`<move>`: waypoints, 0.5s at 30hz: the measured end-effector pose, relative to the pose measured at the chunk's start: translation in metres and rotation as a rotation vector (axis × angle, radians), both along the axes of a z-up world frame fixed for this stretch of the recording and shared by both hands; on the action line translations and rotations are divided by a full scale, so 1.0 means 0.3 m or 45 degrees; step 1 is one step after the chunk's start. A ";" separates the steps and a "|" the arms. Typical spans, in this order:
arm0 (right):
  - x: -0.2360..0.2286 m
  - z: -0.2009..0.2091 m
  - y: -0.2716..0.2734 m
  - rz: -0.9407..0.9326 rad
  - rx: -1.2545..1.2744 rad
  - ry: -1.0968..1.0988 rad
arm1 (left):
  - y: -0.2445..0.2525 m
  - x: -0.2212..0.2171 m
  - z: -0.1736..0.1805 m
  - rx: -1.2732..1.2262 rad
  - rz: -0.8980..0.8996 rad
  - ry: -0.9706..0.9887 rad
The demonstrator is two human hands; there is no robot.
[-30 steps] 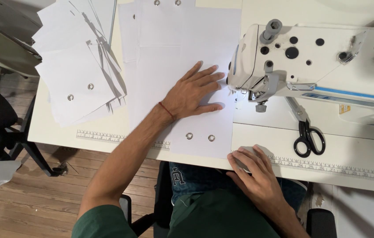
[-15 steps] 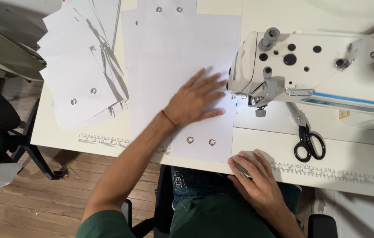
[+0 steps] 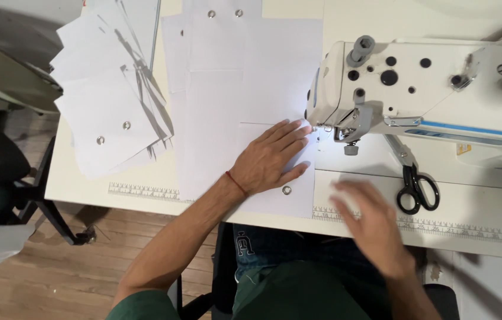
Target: Trimming excess threads and separating white material pieces using scissors at a sewing station
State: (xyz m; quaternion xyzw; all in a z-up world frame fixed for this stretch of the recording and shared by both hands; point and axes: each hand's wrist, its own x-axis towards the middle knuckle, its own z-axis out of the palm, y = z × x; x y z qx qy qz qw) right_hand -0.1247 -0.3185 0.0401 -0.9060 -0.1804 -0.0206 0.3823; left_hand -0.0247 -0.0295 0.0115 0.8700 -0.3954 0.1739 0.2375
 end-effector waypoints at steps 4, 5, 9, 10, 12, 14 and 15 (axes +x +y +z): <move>0.177 0.021 0.012 -0.090 0.126 -0.068 | -0.008 -0.004 -0.007 0.008 0.108 0.011; 0.219 -0.001 0.006 -0.106 0.125 -0.074 | -0.007 -0.007 -0.008 -0.001 0.113 0.011; 0.338 -0.119 -0.025 -0.183 0.094 -0.071 | -0.013 0.001 -0.015 -0.024 0.120 -0.019; 0.340 -0.124 -0.024 -0.178 0.097 -0.074 | -0.012 0.000 -0.015 -0.022 0.125 -0.023; 0.351 -0.134 -0.021 -0.227 0.054 -0.100 | -0.010 0.001 -0.017 -0.059 0.110 -0.037; 0.354 -0.145 -0.018 -0.227 0.058 -0.133 | -0.009 0.001 -0.024 -0.047 0.121 -0.024; 0.352 -0.151 -0.020 -0.237 0.060 -0.159 | -0.011 -0.002 -0.029 -0.037 0.122 -0.005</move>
